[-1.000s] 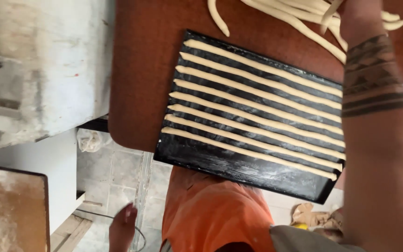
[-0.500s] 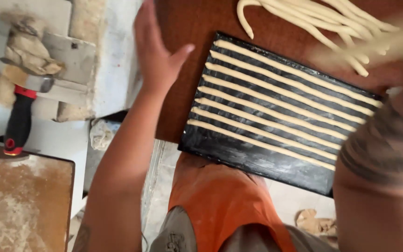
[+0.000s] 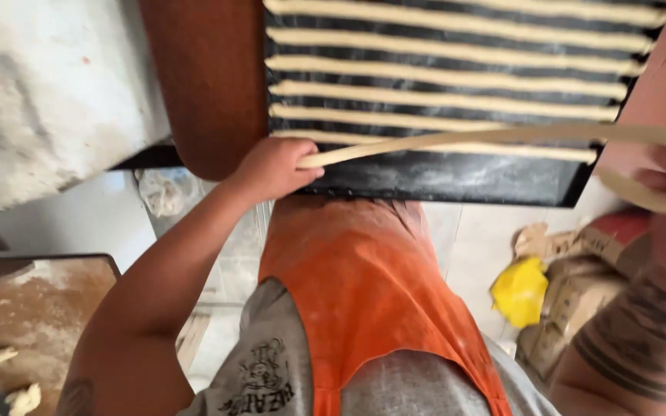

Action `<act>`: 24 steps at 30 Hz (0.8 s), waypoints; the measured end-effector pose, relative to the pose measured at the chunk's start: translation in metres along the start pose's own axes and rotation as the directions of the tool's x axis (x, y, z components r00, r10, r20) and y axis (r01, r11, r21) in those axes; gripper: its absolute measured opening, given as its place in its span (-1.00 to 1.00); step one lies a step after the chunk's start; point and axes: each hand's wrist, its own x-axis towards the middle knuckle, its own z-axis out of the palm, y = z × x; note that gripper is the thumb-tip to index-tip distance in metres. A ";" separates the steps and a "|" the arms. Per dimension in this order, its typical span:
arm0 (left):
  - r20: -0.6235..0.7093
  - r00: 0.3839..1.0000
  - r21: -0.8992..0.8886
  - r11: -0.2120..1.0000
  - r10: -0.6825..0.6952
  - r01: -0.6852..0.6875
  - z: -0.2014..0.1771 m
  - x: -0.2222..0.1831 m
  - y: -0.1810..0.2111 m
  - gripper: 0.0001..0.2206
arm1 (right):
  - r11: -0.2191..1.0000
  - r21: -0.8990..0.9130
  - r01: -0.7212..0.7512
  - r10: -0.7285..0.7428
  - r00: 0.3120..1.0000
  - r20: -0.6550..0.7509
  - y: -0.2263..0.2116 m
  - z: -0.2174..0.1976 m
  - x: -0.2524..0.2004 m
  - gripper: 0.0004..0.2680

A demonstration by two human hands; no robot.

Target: The person greases a baking tray and then carefully arranges long, thin strips of dough in parallel rows on the tray.

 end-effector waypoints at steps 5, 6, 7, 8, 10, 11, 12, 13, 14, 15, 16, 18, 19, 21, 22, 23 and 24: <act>0.110 0.984 -0.041 0.989 -0.140 0.145 0.040 -0.017 0.010 -0.80 | 0.915 0.331 -0.230 0.305 0.932 -0.196 -0.095 0.119 0.003 -0.92; 0.051 0.995 0.007 0.996 -0.088 0.088 0.048 -0.015 0.004 -0.81 | 0.891 0.374 -0.257 0.348 0.917 -0.197 -0.078 0.113 0.000 -0.95; 0.000 0.999 0.054 0.998 -0.036 0.036 0.058 -0.018 -0.001 -0.81 | 0.861 0.417 -0.290 0.396 0.898 -0.193 -0.061 0.108 -0.007 -0.98; 0.013 0.999 0.049 0.998 -0.045 0.044 0.056 -0.021 0.002 -0.81 | 0.855 0.420 -0.304 0.409 0.893 -0.187 -0.044 0.097 -0.012 -0.98; 0.150 0.988 0.143 0.990 -0.032 0.010 0.046 -0.022 0.006 -0.82 | 0.806 0.396 -0.439 0.517 0.848 -0.113 -0.007 0.075 -0.017 -0.96; 0.156 0.987 0.141 0.990 -0.038 0.016 0.047 -0.023 0.007 -0.82 | 0.801 0.398 -0.446 0.524 0.845 -0.107 -0.002 0.073 -0.016 -0.96; 0.137 0.990 0.157 0.988 -0.034 0.012 0.048 -0.025 0.008 -0.83 | 0.833 0.266 -0.485 0.524 0.846 -0.099 0.003 0.072 -0.016 -0.96; 0.115 0.993 0.175 0.985 -0.027 0.007 0.047 -0.025 0.008 -0.84 | 0.850 0.131 -0.510 0.523 0.848 -0.091 0.007 0.071 -0.014 -0.96; 0.119 0.992 0.175 0.985 -0.032 0.011 0.042 -0.026 0.007 -0.84 | 0.847 0.134 -0.514 0.526 0.846 -0.087 0.016 0.065 -0.013 -0.96; 0.122 0.992 0.186 0.982 -0.001 -0.022 0.039 -0.028 0.006 -0.82 | 0.878 0.140 -0.458 0.458 0.888 0.037 0.024 0.059 -0.014 -0.99; 0.126 0.992 0.197 0.979 0.031 -0.056 0.036 -0.029 0.005 -0.80 | 0.903 0.156 -0.401 0.378 0.912 0.159 0.031 0.053 -0.014 -0.94; 0.075 0.989 0.252 0.957 0.127 -0.142 0.039 -0.035 -0.008 -0.81 | 0.921 0.060 -0.385 0.371 0.914 0.161 0.074 0.017 -0.031 -0.88; 0.026 0.972 0.316 0.920 0.234 -0.230 0.040 -0.037 -0.015 -0.81 | 0.934 -0.037 -0.356 0.358 0.921 0.157 0.095 -0.001 -0.040 -0.81; -0.024 0.962 0.393 0.887 0.273 -0.242 0.042 -0.038 -0.022 -0.83 | 0.912 -0.214 -0.349 0.383 0.912 0.147 0.094 -0.004 -0.030 -0.78; -0.072 0.946 0.472 0.847 0.315 -0.246 0.043 -0.039 -0.025 -0.81 | 0.863 -0.382 -0.329 0.404 0.905 0.132 0.094 -0.005 -0.023 -0.73; -0.072 0.947 0.468 0.849 0.313 -0.245 0.045 -0.038 -0.029 -0.81 | 0.862 -0.385 -0.330 0.406 0.904 0.135 0.087 0.002 -0.023 -0.73; -0.089 0.939 0.528 0.815 0.333 -0.239 0.047 -0.037 -0.033 -0.77 | 0.800 -0.472 -0.372 0.448 0.892 0.056 0.080 0.009 -0.023 -0.84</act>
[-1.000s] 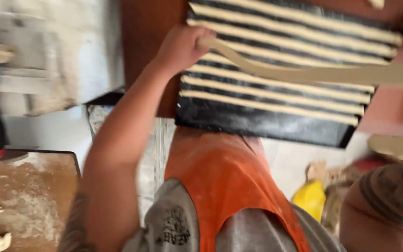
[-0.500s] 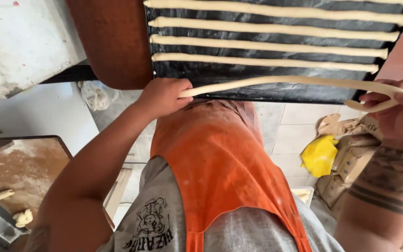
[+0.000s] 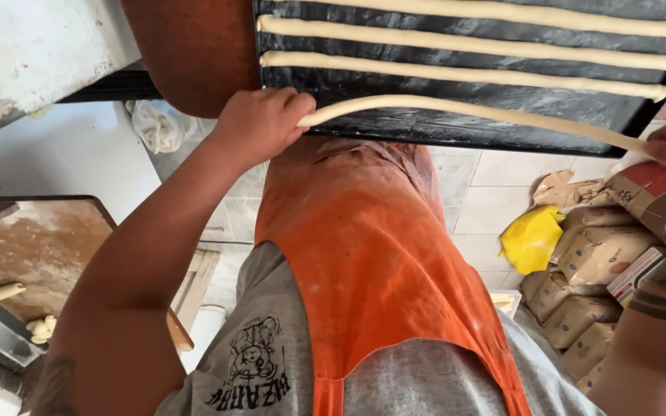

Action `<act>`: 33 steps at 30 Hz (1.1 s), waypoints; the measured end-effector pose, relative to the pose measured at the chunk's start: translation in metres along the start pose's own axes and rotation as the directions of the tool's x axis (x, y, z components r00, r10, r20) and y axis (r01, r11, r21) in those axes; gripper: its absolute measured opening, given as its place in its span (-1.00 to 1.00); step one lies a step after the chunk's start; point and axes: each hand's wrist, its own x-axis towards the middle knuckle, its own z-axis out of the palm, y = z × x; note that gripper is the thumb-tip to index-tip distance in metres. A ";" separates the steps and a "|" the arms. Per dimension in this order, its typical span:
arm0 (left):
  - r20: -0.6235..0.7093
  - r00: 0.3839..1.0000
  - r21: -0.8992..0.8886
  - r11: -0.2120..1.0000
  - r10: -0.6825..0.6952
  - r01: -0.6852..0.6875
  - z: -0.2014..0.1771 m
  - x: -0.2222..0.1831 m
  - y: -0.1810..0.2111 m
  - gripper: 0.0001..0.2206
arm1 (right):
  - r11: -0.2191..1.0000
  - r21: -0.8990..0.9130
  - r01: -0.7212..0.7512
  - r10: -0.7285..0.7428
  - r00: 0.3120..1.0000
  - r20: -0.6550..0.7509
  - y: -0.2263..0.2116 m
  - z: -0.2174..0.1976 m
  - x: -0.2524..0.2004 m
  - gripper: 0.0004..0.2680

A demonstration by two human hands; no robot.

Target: The person greases a baking tray and then carefully arranges long, thin strips of dough in parallel rows on the tray.

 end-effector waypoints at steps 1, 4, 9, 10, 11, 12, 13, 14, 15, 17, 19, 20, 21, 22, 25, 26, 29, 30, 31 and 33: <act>-0.025 1.000 0.070 0.998 0.009 -0.007 0.004 -0.001 -0.003 -0.72 | 0.994 -0.088 -0.070 0.066 0.996 -0.055 -0.009 0.004 0.000 -0.90; -0.030 0.999 0.091 0.996 -0.015 0.017 0.031 0.000 -0.014 -0.65 | 0.765 -0.617 0.186 -0.155 0.982 0.105 -0.036 0.017 0.036 -0.84; -0.091 0.994 0.021 0.998 -0.058 0.061 0.044 -0.005 -0.020 -0.75 | 0.518 -0.789 0.330 -0.507 0.861 0.028 -0.162 0.137 0.047 -0.81; -0.132 0.988 -0.009 0.996 -0.085 0.085 0.042 -0.007 -0.020 -0.80 | 0.541 -0.699 0.468 -0.666 0.746 -0.016 -0.168 0.170 0.054 -0.76; -0.132 0.987 -0.008 0.996 -0.087 0.087 0.040 -0.008 -0.020 -0.80 | 0.540 -0.699 0.469 -0.667 0.745 -0.015 -0.190 0.193 0.056 -0.76; -0.173 0.979 -0.030 0.995 -0.104 0.100 0.038 -0.010 -0.020 -0.80 | 0.524 -0.692 0.497 -0.651 0.757 0.051 -0.211 0.217 0.057 -0.72; -0.212 0.970 -0.053 0.992 -0.122 0.113 0.036 -0.012 -0.020 -0.78 | 0.510 -0.680 0.527 -0.633 0.765 0.117 -0.232 0.241 0.058 -0.67; -0.210 0.970 -0.053 0.992 -0.124 0.115 0.035 -0.013 -0.021 -0.78 | 0.510 -0.678 0.529 -0.634 0.764 0.119 -0.239 0.250 0.062 -0.67; -0.238 0.960 -0.044 0.989 -0.150 0.143 0.033 -0.014 -0.022 -0.77 | 0.486 -0.699 0.525 -0.723 0.690 0.016 -0.246 0.258 0.064 -0.77; -0.266 0.948 -0.033 0.984 -0.178 0.175 0.026 -0.017 -0.023 -0.76 | 0.461 -0.718 0.520 -0.800 0.594 -0.083 -0.251 0.263 0.065 -0.86; -0.288 0.946 -0.108 0.987 -0.147 0.120 0.014 -0.019 -0.023 -0.77 | 0.516 -0.638 0.572 -0.810 0.569 -0.145 -0.249 0.256 0.061 -0.92; -0.287 0.946 -0.109 0.986 -0.151 0.124 0.015 -0.019 -0.023 -0.77 | 0.515 -0.636 0.575 -0.810 0.568 -0.142 -0.252 0.253 0.057 -0.92; -0.321 0.937 -0.101 0.988 -0.140 0.113 0.016 -0.017 -0.022 -0.78 | 0.513 -0.659 0.550 -0.810 0.565 -0.159 -0.255 0.248 0.053 -0.88; -0.355 0.926 -0.094 0.990 -0.129 0.103 0.017 -0.016 -0.021 -0.78 | 0.511 -0.680 0.525 -0.809 0.561 -0.175 -0.258 0.243 0.049 -0.82; -0.421 0.893 0.027 0.982 -0.156 0.185 0.028 -0.013 -0.022 -0.77 | 0.505 -0.726 0.466 -0.785 0.599 -0.162 -0.243 0.260 0.067 -0.91; -0.423 0.892 0.025 0.982 -0.161 0.189 0.030 -0.014 -0.022 -0.77 | 0.502 -0.727 0.469 -0.786 0.598 -0.157 -0.249 0.265 0.069 -0.91; -0.426 0.888 0.011 0.980 -0.175 0.199 0.033 -0.016 -0.025 -0.77 | 0.521 -0.703 0.484 -0.755 0.646 -0.115 -0.272 0.283 0.073 -0.68; -0.436 0.885 0.015 0.982 -0.164 0.189 0.033 -0.016 -0.025 -0.79 | 0.543 -0.682 0.490 -0.757 0.636 -0.146 -0.280 0.289 0.074 -0.77; -0.448 0.881 0.020 0.984 -0.149 0.176 0.033 -0.015 -0.026 -0.81 | 0.565 -0.662 0.493 -0.758 0.626 -0.181 -0.288 0.294 0.075 -0.86; -0.460 0.876 -0.012 0.987 -0.147 0.160 0.032 -0.015 -0.025 -0.85 | 0.549 -0.668 0.502 -0.776 0.603 -0.184 -0.289 0.291 0.072 -0.87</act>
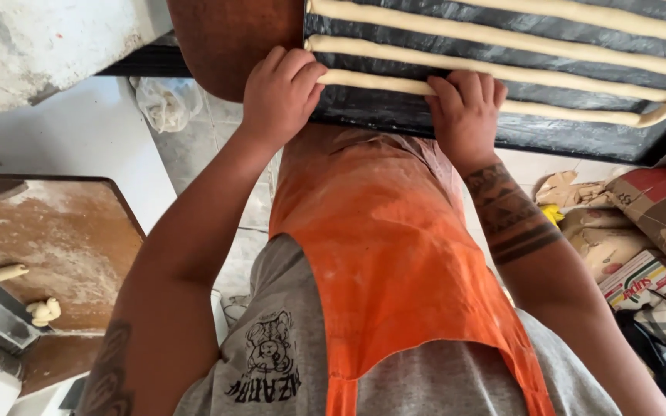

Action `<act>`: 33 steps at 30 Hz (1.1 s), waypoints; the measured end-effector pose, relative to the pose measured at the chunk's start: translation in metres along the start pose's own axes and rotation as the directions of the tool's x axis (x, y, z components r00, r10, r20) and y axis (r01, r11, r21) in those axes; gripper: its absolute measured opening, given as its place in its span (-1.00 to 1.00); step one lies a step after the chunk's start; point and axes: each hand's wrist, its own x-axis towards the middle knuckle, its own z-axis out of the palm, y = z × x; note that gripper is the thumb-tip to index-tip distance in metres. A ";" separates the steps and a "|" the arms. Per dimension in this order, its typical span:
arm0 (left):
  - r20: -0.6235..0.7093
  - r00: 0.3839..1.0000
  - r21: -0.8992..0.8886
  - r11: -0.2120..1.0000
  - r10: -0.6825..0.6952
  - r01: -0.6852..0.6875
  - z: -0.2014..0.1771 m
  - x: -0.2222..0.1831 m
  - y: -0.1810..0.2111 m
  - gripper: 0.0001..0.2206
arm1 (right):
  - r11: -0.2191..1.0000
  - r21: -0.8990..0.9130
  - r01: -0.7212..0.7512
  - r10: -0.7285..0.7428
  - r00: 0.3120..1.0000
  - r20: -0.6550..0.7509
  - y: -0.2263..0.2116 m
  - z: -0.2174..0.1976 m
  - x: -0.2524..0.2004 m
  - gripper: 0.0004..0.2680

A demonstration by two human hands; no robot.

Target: The person greases a baking tray and then carefully arranges long, thin strips of dough in parallel rows on the tray.

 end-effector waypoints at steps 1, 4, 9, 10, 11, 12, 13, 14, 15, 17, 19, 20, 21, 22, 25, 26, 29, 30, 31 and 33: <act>-0.015 1.000 -0.034 0.999 -0.001 0.000 0.000 0.001 -0.001 -0.88 | 1.000 -0.004 0.022 -0.022 0.999 -0.023 0.001 -0.001 0.001 -0.88; -0.009 1.000 -0.019 1.000 -0.012 0.012 0.004 0.000 -0.001 -0.84 | 0.999 -0.028 0.020 -0.020 1.000 -0.005 0.009 -0.002 -0.004 -0.88; 0.051 0.995 -0.073 0.994 -0.080 0.084 0.001 -0.001 0.005 -0.70 | 0.996 0.075 0.044 -0.050 0.996 0.078 -0.025 0.012 0.017 -0.66; 0.054 0.996 -0.041 0.997 -0.066 0.068 0.001 -0.002 0.007 -0.67 | 0.992 0.115 0.053 -0.065 0.992 0.105 -0.037 0.013 0.025 -0.64; 0.057 0.996 -0.043 0.997 -0.067 0.070 0.003 -0.001 0.008 -0.67 | 0.992 0.116 0.052 -0.064 0.992 0.108 -0.045 0.015 0.031 -0.64; 0.044 0.995 -0.064 0.994 -0.089 0.091 0.004 0.000 0.007 -0.75 | 0.993 0.057 0.103 -0.105 0.994 0.031 -0.053 0.017 0.039 -0.78; 0.032 0.993 -0.086 0.990 -0.110 0.113 0.005 0.002 0.007 -0.82 | 0.989 -0.007 0.148 -0.149 0.988 -0.044 -0.060 0.020 0.048 -0.88; 0.037 0.993 -0.087 0.990 -0.109 0.112 0.004 0.001 0.004 -0.82 | 0.989 -0.005 0.145 -0.145 0.989 -0.043 -0.055 0.019 0.046 -0.88; 0.029 0.994 -0.082 0.990 -0.109 0.111 0.003 0.001 0.001 -0.83 | 0.989 -0.005 0.151 -0.151 0.987 -0.056 -0.049 0.018 0.044 -0.89; 0.020 0.993 -0.080 0.990 -0.114 0.116 0.004 0.000 -0.001 -0.84 | 0.987 -0.007 0.162 -0.162 0.985 -0.065 -0.037 0.015 0.037 -0.88; -0.008 0.988 -0.088 0.984 -0.154 0.153 0.005 -0.002 -0.001 -0.86 | 0.989 -0.023 0.149 -0.150 0.988 -0.047 -0.028 0.012 0.026 -0.87; -0.008 0.988 -0.089 0.985 -0.151 0.150 0.006 -0.003 -0.002 -0.86 | 0.989 -0.025 0.147 -0.148 0.988 -0.048 -0.028 0.008 0.026 -0.87; -0.039 0.986 -0.104 0.982 -0.160 0.155 0.006 -0.003 -0.002 -0.87 | 0.990 -0.025 0.138 -0.139 0.988 -0.061 -0.029 0.004 0.026 -0.88; -0.069 0.983 -0.118 0.980 -0.172 0.163 0.007 -0.004 -0.001 -0.87 | 0.991 -0.024 0.133 -0.134 0.988 -0.072 -0.029 -0.001 0.026 -0.89; -0.067 0.981 -0.123 0.977 -0.182 0.173 0.007 -0.006 -0.003 -0.83 | 0.995 -0.017 0.103 -0.104 0.994 -0.038 -0.021 0.004 0.018 -0.83; -0.070 0.982 -0.124 0.978 -0.177 0.167 0.008 -0.008 -0.004 -0.83 | 0.995 -0.022 0.100 -0.101 0.994 -0.041 -0.020 0.001 0.017 -0.83; -0.054 0.985 -0.133 0.978 -0.166 0.158 0.006 -0.011 -0.007 -0.80 | 0.994 -0.031 0.109 -0.111 0.993 -0.039 -0.016 -0.004 0.015 -0.88; -0.057 0.983 -0.160 0.973 -0.176 0.165 0.006 -0.010 -0.005 -0.83 | 0.993 -0.024 0.116 -0.118 0.992 -0.050 -0.014 -0.005 0.013 -0.87; -0.059 0.981 -0.187 0.967 -0.186 0.172 0.005 -0.008 -0.004 -0.87 | 0.992 -0.017 0.124 -0.124 0.990 -0.061 -0.012 -0.006 0.011 -0.86; -0.057 0.978 -0.187 0.965 -0.199 0.185 0.006 -0.007 -0.004 -0.86 | 0.992 -0.053 0.112 -0.115 0.992 -0.058 0.003 0.001 0.002 -0.84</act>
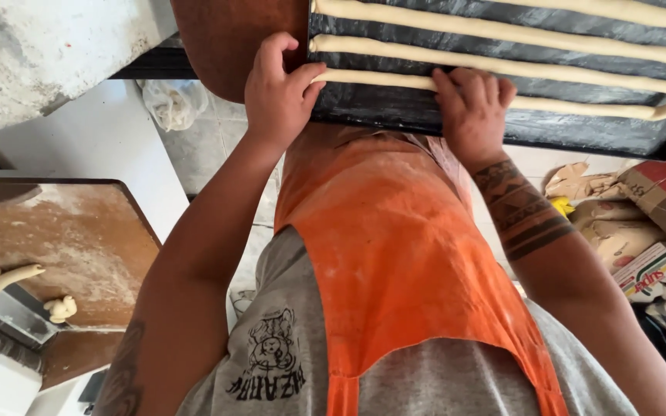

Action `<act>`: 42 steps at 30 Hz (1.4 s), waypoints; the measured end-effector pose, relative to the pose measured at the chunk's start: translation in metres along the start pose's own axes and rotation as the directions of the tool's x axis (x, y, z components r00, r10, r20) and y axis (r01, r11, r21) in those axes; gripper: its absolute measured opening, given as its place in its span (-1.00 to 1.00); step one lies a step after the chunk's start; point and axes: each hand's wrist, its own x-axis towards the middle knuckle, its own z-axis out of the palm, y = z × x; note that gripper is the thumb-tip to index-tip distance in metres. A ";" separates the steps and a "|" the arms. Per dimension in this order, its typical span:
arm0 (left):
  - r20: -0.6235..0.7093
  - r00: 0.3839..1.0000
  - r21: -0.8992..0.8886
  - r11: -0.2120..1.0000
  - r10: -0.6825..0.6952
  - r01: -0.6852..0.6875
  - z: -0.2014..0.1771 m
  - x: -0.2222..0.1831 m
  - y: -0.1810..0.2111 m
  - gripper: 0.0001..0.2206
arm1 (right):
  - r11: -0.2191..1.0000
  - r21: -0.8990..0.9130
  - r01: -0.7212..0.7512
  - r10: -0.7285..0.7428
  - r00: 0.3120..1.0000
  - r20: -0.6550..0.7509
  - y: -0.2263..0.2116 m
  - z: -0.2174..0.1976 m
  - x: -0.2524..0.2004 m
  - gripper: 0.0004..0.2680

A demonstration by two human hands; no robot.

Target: The person greases a baking tray and then carefully arranges long, thin strips of dough in parallel rows on the tray.

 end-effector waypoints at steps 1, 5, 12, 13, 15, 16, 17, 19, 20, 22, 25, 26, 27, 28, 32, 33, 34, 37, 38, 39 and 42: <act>0.009 1.000 -0.007 1.000 -0.022 0.022 0.001 -0.003 0.002 -0.84 | 0.999 -0.033 -0.012 0.013 1.000 0.017 0.004 0.001 -0.010 -0.83; 0.029 0.999 0.010 0.999 -0.037 0.037 -0.001 -0.005 0.004 -0.81 | 0.999 -0.046 0.021 -0.022 1.000 -0.017 0.014 -0.014 -0.013 -0.90; 0.055 0.998 0.042 0.999 -0.033 0.030 0.001 -0.009 0.000 -0.76 | 0.993 -0.107 -0.057 0.062 0.997 0.044 0.042 -0.031 -0.043 -0.87; 0.052 0.998 0.055 0.998 -0.027 0.024 0.002 -0.007 -0.003 -0.76 | 0.992 -0.111 -0.058 0.063 0.997 0.041 0.047 -0.031 -0.046 -0.85; 0.063 0.998 0.043 0.999 -0.029 0.026 0.002 -0.008 -0.002 -0.76 | 0.989 -0.135 -0.066 0.075 0.995 0.064 0.057 -0.032 -0.060 -0.86; 0.073 0.997 0.039 0.999 -0.040 0.038 0.002 -0.008 -0.001 -0.76 | 0.987 -0.150 -0.065 0.079 0.993 0.088 0.062 -0.032 -0.067 -0.85; 0.070 0.997 0.036 0.999 -0.035 0.033 0.002 -0.008 0.000 -0.76 | 0.986 -0.155 -0.067 0.081 0.993 0.086 0.064 -0.035 -0.067 -0.85; 0.068 0.997 0.085 0.996 -0.044 0.038 0.001 -0.008 0.003 -0.74 | 0.980 -0.194 -0.052 0.062 0.997 0.046 0.067 -0.041 -0.070 -0.84; 0.066 0.997 0.085 0.996 -0.040 0.034 0.001 -0.009 0.003 -0.74 | 0.979 -0.197 -0.054 0.063 0.997 0.043 0.074 -0.043 -0.073 -0.84; 0.049 0.997 0.106 0.993 -0.057 0.052 0.003 -0.012 0.006 -0.76 | 0.975 -0.207 -0.077 0.084 0.996 0.028 0.089 -0.048 -0.083 -0.88; 0.020 0.993 0.182 0.977 -0.116 0.111 0.009 -0.018 0.015 -0.78 | 0.981 -0.183 -0.068 0.074 0.997 0.022 0.105 -0.051 -0.092 -0.83; 0.019 0.993 0.184 0.977 -0.116 0.111 0.010 -0.021 0.021 -0.78 | 0.981 -0.182 -0.068 0.073 0.997 0.020 0.114 -0.047 -0.104 -0.83; -0.026 0.994 0.240 0.965 -0.107 0.110 0.012 -0.023 0.026 -0.68 | 0.983 -0.169 -0.068 0.079 0.995 0.059 0.124 -0.041 -0.113 -0.83; -0.070 0.993 0.295 0.949 -0.094 0.111 0.014 -0.023 0.031 -0.59 | 0.985 -0.156 -0.069 0.085 0.992 0.098 0.136 -0.036 -0.123 -0.81; -0.105 0.992 0.336 0.937 -0.066 0.098 0.034 -0.014 0.092 -0.59 | 0.996 -0.080 -0.027 0.032 0.997 0.067 0.143 -0.065 -0.124 -0.82; -0.073 0.995 0.286 0.955 -0.062 0.080 0.052 -0.006 0.104 -0.58 | 0.997 -0.046 -0.054 0.057 0.997 0.058 0.156 -0.067 -0.129 -0.83; -0.040 0.998 0.236 0.970 -0.056 0.064 0.070 0.002 0.116 -0.57 | 0.997 -0.011 -0.081 0.081 0.995 0.049 0.168 -0.070 -0.134 -0.78; 0.126 0.990 0.207 0.974 0.063 -0.088 0.114 0.036 0.180 -0.64 | 0.973 -0.089 -0.212 0.217 0.975 0.053 0.231 -0.078 -0.174 -0.55; 0.133 0.989 0.206 0.974 0.062 -0.089 0.129 0.042 0.198 -0.64 | 0.973 -0.086 -0.216 0.221 0.974 0.056 0.242 -0.091 -0.177 -0.55; 0.186 0.974 0.165 0.973 0.131 -0.162 0.146 0.052 0.214 -0.62 | 0.979 -0.018 -0.202 0.203 0.977 0.062 0.256 -0.104 -0.176 -0.56; 0.225 0.942 0.130 0.950 0.250 -0.283 0.186 0.075 0.255 -0.56 | 0.992 -0.033 -0.124 0.125 0.992 0.035 0.288 -0.117 -0.185 -0.58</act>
